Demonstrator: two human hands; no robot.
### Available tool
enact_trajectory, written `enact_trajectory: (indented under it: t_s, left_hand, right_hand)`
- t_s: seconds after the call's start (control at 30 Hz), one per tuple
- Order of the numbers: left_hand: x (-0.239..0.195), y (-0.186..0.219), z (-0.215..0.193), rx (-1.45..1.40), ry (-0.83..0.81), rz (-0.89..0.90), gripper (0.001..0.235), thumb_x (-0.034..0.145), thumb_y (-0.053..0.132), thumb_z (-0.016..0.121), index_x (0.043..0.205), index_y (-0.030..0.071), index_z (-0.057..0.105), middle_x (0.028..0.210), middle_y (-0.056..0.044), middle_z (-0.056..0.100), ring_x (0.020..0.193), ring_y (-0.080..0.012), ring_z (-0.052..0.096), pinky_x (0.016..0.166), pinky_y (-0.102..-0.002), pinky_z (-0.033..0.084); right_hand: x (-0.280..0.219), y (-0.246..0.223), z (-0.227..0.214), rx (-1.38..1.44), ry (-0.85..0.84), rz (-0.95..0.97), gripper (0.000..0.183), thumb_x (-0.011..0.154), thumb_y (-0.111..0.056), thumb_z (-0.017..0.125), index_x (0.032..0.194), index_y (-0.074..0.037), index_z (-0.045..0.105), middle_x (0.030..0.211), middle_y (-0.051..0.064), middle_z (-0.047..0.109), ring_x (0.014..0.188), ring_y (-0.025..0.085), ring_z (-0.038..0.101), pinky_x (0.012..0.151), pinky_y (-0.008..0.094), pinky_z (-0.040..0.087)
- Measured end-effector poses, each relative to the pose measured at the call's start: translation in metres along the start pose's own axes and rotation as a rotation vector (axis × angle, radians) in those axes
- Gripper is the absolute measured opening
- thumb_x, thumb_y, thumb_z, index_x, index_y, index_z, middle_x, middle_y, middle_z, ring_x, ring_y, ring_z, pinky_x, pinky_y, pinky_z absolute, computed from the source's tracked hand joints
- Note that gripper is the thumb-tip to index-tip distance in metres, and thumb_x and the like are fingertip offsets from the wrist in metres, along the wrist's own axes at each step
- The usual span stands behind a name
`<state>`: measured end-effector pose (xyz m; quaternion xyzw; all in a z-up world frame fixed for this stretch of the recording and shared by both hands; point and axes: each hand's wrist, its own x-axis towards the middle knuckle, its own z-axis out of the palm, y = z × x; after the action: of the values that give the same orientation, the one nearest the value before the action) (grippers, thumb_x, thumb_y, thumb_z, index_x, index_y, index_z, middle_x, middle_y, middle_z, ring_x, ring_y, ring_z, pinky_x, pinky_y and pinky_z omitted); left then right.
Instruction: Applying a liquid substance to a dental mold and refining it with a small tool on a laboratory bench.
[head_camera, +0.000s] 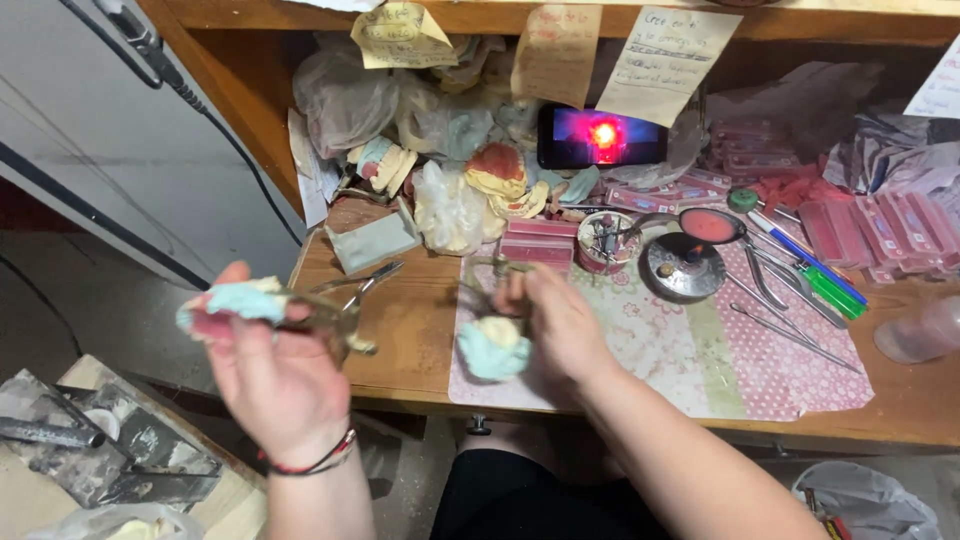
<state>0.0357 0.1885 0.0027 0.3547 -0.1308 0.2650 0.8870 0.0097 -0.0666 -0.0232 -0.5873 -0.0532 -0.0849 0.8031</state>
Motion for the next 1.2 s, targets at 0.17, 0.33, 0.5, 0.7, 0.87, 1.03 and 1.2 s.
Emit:
enact_trajectory:
  t_s: [0.17,0.33,0.5,0.7,0.87,1.03,1.2]
  left_hand:
    - [-0.016,0.028,0.024,0.121,0.236,-0.127,0.039,0.097,0.025,0.071,0.131,0.006,0.069,0.116,-0.001,0.070,0.081,-0.0081,0.063,0.073,-0.018,0.052]
    - [-0.043,0.016,0.034,0.082,-0.067,-0.378,0.040,0.104,0.023,0.058,0.134,-0.002,0.058,0.098,-0.033,0.071,0.093,-0.0463,0.075,0.076,-0.060,0.064]
    - [-0.069,-0.026,0.063,0.013,-0.297,-0.634,0.036,0.106,0.020,0.054,0.135,0.000,0.059,0.104,-0.016,0.068,0.086,-0.0370,0.071,0.061,-0.034,0.059]
    - [-0.093,-0.069,0.107,0.264,-0.444,-0.788,0.036,0.102,0.022,0.057,0.133,0.003,0.055,0.107,-0.016,0.070,0.076,-0.0249,0.075,0.056,-0.030,0.065]
    - [-0.112,-0.089,0.150,0.315,-0.632,-0.962,0.051,0.098,0.029,0.058,0.143,0.008,0.045,0.122,-0.017,0.064,0.077,-0.0268,0.079,0.060,-0.030,0.067]
    - [-0.130,-0.096,0.168,-0.100,-0.725,-1.055,0.094,0.086,-0.003,0.073,0.163,0.012,0.022,0.141,-0.016,0.057,0.108,-0.0319,0.072,0.097,-0.040,0.058]
    - [-0.141,-0.108,0.165,0.022,-0.694,-1.054,0.079,0.088,0.001,0.074,0.157,0.008,0.037,0.123,-0.007,0.062,0.084,-0.0093,0.062,0.074,-0.025,0.054]
  right_hand:
    - [0.011,-0.005,0.041,0.289,0.069,0.302,0.020,0.100,-0.024,0.053,0.102,-0.004,0.055,0.111,0.016,0.060,0.107,0.030,0.059,0.103,0.047,0.051]
    - [0.016,-0.016,0.038,-0.235,-0.001,0.298,0.054,0.100,-0.042,0.049,0.139,-0.005,0.054,0.136,0.013,0.071,0.127,0.024,0.065,0.110,0.039,0.049]
    - [-0.007,-0.039,0.010,-0.502,-0.074,0.194,0.060,0.097,-0.046,0.051,0.142,-0.007,0.049,0.140,0.013,0.065,0.131,0.026,0.061,0.110,0.042,0.046]
    - [-0.082,-0.064,-0.070,-0.411,0.029,0.099,0.054,0.101,-0.022,0.049,0.153,-0.011,0.042,0.143,0.017,0.063,0.120,0.023,0.073,0.103,0.038,0.055]
    - [-0.123,-0.067,-0.119,-0.396,-0.106,-0.167,0.063,0.102,-0.026,0.054,0.157,-0.004,0.031,0.142,0.019,0.059,0.123,0.024,0.065,0.099,0.037,0.059]
    - [-0.135,-0.048,-0.153,-0.407,0.210,-0.197,0.044,0.094,-0.010,0.068,0.136,-0.001,0.057,0.121,0.015,0.074,0.116,0.022,0.073,0.103,0.033,0.058]
    - [-0.140,-0.050,-0.157,-0.253,0.202,-0.310,0.033,0.087,-0.009,0.079,0.114,-0.003,0.060,0.108,0.017,0.075,0.093,0.021,0.076,0.082,0.028,0.064]
